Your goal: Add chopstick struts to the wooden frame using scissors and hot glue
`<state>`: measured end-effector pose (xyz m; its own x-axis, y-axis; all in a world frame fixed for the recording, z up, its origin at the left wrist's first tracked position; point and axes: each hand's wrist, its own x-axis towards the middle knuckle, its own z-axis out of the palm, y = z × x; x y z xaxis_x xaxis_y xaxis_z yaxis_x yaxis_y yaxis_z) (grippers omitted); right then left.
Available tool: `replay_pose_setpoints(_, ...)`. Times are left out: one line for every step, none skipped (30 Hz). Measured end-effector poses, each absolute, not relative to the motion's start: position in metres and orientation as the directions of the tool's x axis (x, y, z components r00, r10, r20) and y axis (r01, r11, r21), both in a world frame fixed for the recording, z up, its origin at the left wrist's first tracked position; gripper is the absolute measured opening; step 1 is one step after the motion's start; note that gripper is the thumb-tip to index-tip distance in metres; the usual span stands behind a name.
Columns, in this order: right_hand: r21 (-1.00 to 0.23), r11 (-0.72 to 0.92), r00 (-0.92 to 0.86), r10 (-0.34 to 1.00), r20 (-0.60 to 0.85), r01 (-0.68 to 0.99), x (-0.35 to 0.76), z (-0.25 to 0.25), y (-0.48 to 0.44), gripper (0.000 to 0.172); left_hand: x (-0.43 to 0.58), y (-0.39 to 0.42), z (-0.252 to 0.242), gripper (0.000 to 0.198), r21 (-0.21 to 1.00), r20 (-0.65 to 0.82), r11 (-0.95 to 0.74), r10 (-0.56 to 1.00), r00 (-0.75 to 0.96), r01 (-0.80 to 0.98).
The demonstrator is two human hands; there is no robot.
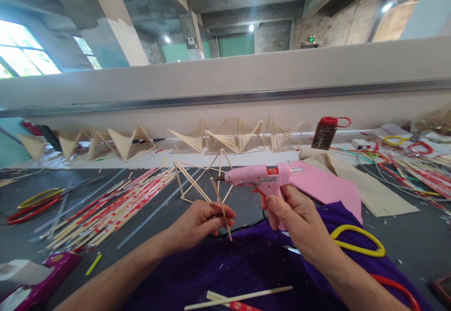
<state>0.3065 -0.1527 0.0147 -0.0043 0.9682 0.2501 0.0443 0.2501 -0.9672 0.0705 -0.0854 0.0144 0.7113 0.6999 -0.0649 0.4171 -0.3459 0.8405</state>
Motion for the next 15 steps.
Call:
replay_pose_setpoints(-0.967, 0.252, 0.001, 0.968, 0.252, 0.035, 0.3066, 0.0141, -0.1521, 0.026, 0.0706, -0.0854, 0.0148, 0.028, 0.839, -0.062, -0.350, 0.698, 0.714, 0.416)
replay_pose_setpoints(-0.967, 0.255, 0.009, 0.967, 0.255, 0.028, 0.3066, 0.0134, -0.1515, 0.026, 0.0706, -0.0853, 0.0152, 0.029, 0.837, -0.061, -0.355, 0.695, 0.717, 0.416)
replay_pose_setpoints(-0.966, 0.257, 0.018, 0.966, 0.258, 0.025, 0.3066, 0.0127, -0.1509, 0.027, 0.0705, -0.0852, 0.0158, 0.029, 0.835, -0.063, -0.359, 0.691, 0.720, 0.418)
replay_pose_setpoints(-0.965, 0.260, 0.027, 0.965, 0.261, 0.025, 0.3065, 0.0123, -0.1504, 0.028, 0.0705, -0.0851, 0.0163, 0.029, 0.832, -0.065, -0.362, 0.688, 0.722, 0.420)
replay_pose_setpoints(-0.965, 0.261, 0.034, 0.965, 0.262, 0.027, 0.3062, 0.0121, -0.1501, 0.029, 0.0705, -0.0849, 0.0167, 0.029, 0.830, -0.069, -0.364, 0.686, 0.725, 0.423)
replay_pose_setpoints(-0.964, 0.263, 0.038, 0.964, 0.264, 0.029, 0.3059, 0.0122, -0.1499, 0.030, 0.0704, -0.0848, 0.0170, 0.029, 0.828, -0.073, -0.364, 0.683, 0.727, 0.426)
replay_pose_setpoints(-0.964, 0.263, 0.040, 0.964, 0.264, 0.029, 0.3055, 0.0126, -0.1499, 0.031, 0.0703, -0.0847, 0.0172, 0.029, 0.827, -0.076, -0.365, 0.682, 0.728, 0.428)
replay_pose_setpoints(-0.964, 0.264, 0.039, 0.963, 0.265, 0.029, 0.3051, 0.0132, -0.1500, 0.031, 0.0702, -0.0846, 0.0171, 0.029, 0.827, -0.078, -0.364, 0.681, 0.728, 0.429)
replay_pose_setpoints(-0.964, 0.264, 0.038, 0.963, 0.265, 0.028, 0.3047, 0.0138, -0.1501, 0.032, 0.0702, -0.0845, 0.0169, 0.029, 0.827, -0.080, -0.362, 0.681, 0.728, 0.430)
replay_pose_setpoints(-0.964, 0.266, 0.037, 0.963, 0.267, 0.027, 0.3044, 0.0144, -0.1502, 0.032, 0.0701, -0.0845, 0.0166, 0.029, 0.828, -0.081, -0.361, 0.680, 0.728, 0.429)
replay_pose_setpoints(-0.963, 0.269, 0.038, 0.962, 0.270, 0.026, 0.3041, 0.0148, -0.1502, 0.032, 0.0699, -0.0845, 0.0162, 0.029, 0.829, -0.081, -0.360, 0.680, 0.729, 0.428)
replay_pose_setpoints(-0.962, 0.273, 0.040, 0.961, 0.273, 0.022, 0.3039, 0.0152, -0.1501, 0.033, 0.0698, -0.0845, 0.0158, 0.029, 0.831, -0.081, -0.358, 0.680, 0.728, 0.426)
replay_pose_setpoints(-0.962, 0.274, 0.039, 0.961, 0.274, 0.018, 0.3037, 0.0153, -0.1499, 0.033, 0.0697, -0.0845, 0.0154, 0.029, 0.832, -0.081, -0.355, 0.680, 0.728, 0.425)
replay_pose_setpoints(-0.961, 0.275, 0.038, 0.961, 0.275, 0.012, 0.3036, 0.0153, -0.1496, 0.033, 0.0696, -0.0845, 0.0151, 0.029, 0.834, -0.083, -0.352, 0.680, 0.728, 0.424)
replay_pose_setpoints(-0.962, 0.274, 0.036, 0.961, 0.274, 0.006, 0.3035, 0.0152, -0.1493, 0.033, 0.0695, -0.0845, 0.0148, 0.029, 0.836, -0.084, -0.349, 0.680, 0.728, 0.423)
